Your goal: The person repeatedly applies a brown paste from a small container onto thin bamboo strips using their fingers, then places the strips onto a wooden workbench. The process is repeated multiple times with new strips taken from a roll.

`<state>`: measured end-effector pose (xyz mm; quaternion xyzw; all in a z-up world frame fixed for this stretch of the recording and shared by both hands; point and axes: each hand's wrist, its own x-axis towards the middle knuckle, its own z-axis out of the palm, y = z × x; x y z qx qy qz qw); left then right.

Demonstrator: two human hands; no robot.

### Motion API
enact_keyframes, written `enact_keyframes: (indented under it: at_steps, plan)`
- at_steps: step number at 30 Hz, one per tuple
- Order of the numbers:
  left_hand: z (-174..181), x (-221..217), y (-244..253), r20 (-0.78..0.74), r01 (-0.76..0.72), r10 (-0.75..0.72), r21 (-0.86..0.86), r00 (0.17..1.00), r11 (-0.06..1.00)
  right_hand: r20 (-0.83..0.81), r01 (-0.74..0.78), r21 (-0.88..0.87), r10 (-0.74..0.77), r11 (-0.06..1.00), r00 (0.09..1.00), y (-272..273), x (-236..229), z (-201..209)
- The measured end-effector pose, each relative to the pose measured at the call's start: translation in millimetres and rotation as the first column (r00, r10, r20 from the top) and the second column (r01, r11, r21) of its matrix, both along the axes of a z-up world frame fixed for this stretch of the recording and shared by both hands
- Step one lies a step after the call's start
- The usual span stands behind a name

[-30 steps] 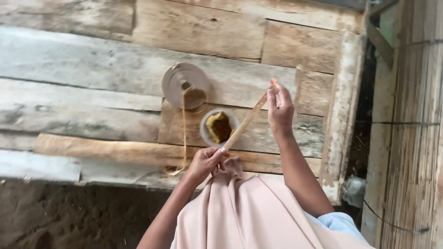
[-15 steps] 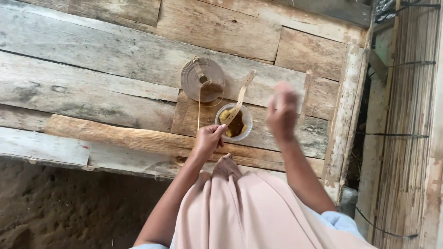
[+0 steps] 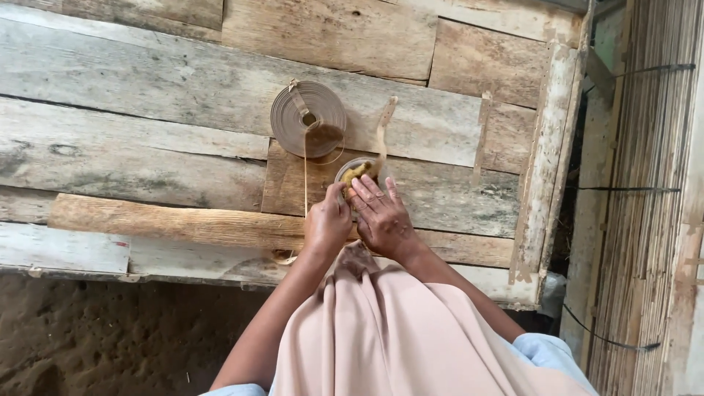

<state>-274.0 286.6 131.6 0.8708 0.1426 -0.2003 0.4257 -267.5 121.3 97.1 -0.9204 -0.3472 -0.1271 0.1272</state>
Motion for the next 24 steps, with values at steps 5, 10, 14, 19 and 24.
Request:
enact_keyframes:
  at_steps: [5,10,14,19,24]
  plan:
    - [8,8,1,-0.045,0.006,-0.008,-0.052,0.999,0.999,-0.11,0.014,-0.142,-0.03,0.99,0.993,-1,1,-17]
    - [42,6,-3,-0.055,-0.057,0.049,-0.164,0.997,0.985,-0.173,0.0,-0.175,-0.031,0.985,0.984,-3,2,-28]
    - [65,0,1,0.051,-0.137,0.167,-0.366,0.985,0.921,-0.228,-0.011,-0.274,-0.053,0.962,0.972,-2,6,-31]
    - [106,-20,11,0.156,-0.08,0.211,-0.592,0.965,0.802,-0.348,-0.003,-0.316,-0.113,0.949,0.931,7,0,-11]
    - [154,-34,24,0.435,0.231,0.272,-0.801,0.858,0.553,-0.319,-0.062,-0.42,-0.083,0.905,0.944,3,5,-33]
